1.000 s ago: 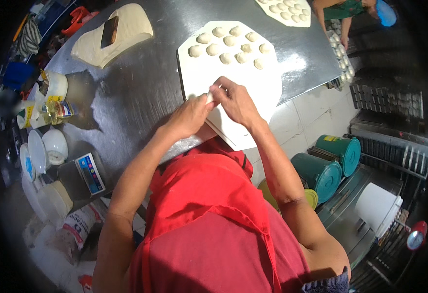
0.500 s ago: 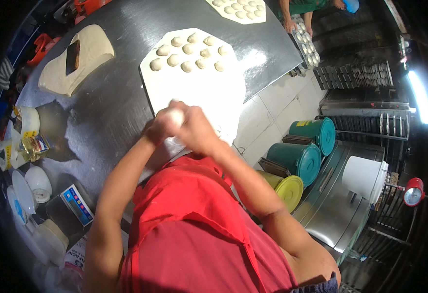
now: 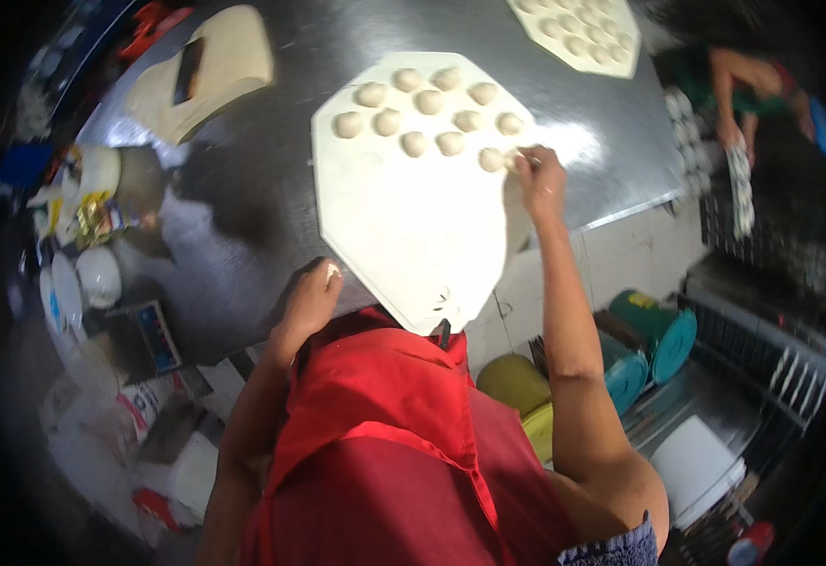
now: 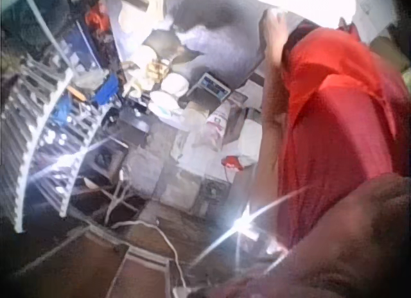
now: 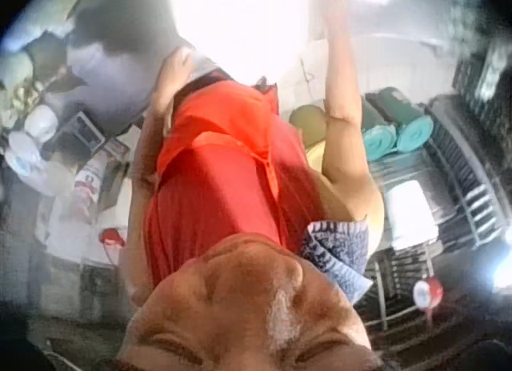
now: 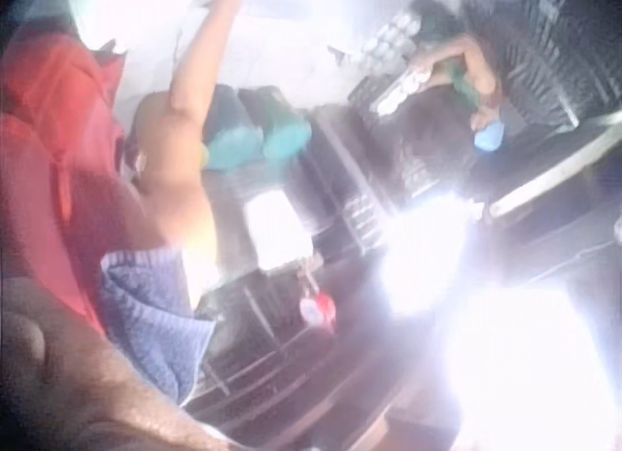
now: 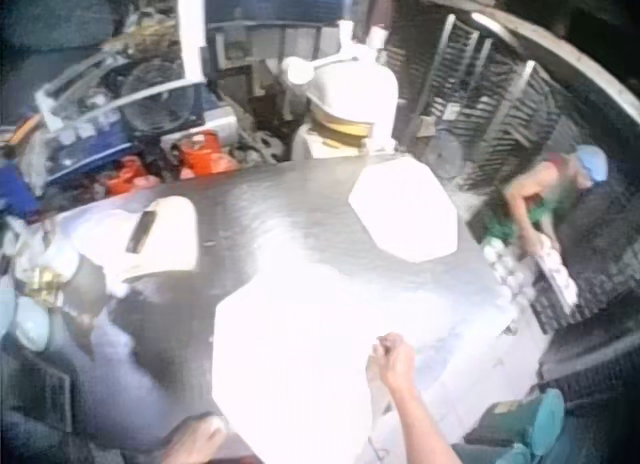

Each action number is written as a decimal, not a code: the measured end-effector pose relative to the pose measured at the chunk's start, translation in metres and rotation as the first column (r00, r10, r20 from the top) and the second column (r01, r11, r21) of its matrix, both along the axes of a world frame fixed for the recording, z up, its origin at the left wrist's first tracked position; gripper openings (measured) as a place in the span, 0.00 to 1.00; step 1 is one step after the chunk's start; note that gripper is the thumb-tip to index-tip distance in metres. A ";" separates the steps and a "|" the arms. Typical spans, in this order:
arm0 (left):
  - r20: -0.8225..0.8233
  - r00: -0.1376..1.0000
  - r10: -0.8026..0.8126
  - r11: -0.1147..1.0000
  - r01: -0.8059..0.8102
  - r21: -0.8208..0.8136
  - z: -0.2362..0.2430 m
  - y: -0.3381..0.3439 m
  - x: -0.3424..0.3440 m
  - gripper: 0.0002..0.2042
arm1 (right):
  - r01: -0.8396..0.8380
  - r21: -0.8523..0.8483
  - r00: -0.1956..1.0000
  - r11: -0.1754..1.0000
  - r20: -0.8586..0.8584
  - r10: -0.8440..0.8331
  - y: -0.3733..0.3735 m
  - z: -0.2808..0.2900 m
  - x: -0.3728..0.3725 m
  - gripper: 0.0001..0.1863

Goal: The person prepares dough by rolling it into a long cylinder on a metal table, cutting small pieces, and placing them into the circular indentations of a shaping board.

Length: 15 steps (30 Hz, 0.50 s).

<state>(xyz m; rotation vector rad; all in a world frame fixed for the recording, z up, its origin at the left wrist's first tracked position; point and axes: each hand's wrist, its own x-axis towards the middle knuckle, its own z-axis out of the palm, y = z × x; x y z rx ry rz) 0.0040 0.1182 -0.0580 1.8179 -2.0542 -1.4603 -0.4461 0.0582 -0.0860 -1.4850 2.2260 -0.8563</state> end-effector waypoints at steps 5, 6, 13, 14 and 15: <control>-0.021 0.998 0.055 0.997 -0.056 -0.043 0.004 0.001 0.034 0.13 | 0.069 0.004 0.992 0.998 -0.111 -0.068 -0.001 0.002 0.008 0.17; -0.045 0.997 0.059 0.996 -0.062 -0.066 0.004 0.004 0.048 0.13 | 0.105 -0.065 0.977 0.992 -0.179 -0.115 -0.008 0.020 0.033 0.20; -0.141 0.984 0.105 0.993 -0.111 -0.033 0.011 -0.026 0.142 0.16 | -0.109 -0.002 0.847 0.994 0.524 0.094 -0.046 0.021 0.232 0.17; -0.163 0.977 0.140 0.989 -0.145 -0.018 0.009 -0.032 0.161 0.17 | -0.223 0.040 0.790 0.974 0.592 0.157 -0.059 0.032 0.272 0.16; -0.182 0.967 0.176 0.984 -0.179 0.001 0.007 -0.036 0.182 0.19 | -0.338 0.080 0.723 0.938 0.660 0.204 -0.072 0.046 0.310 0.16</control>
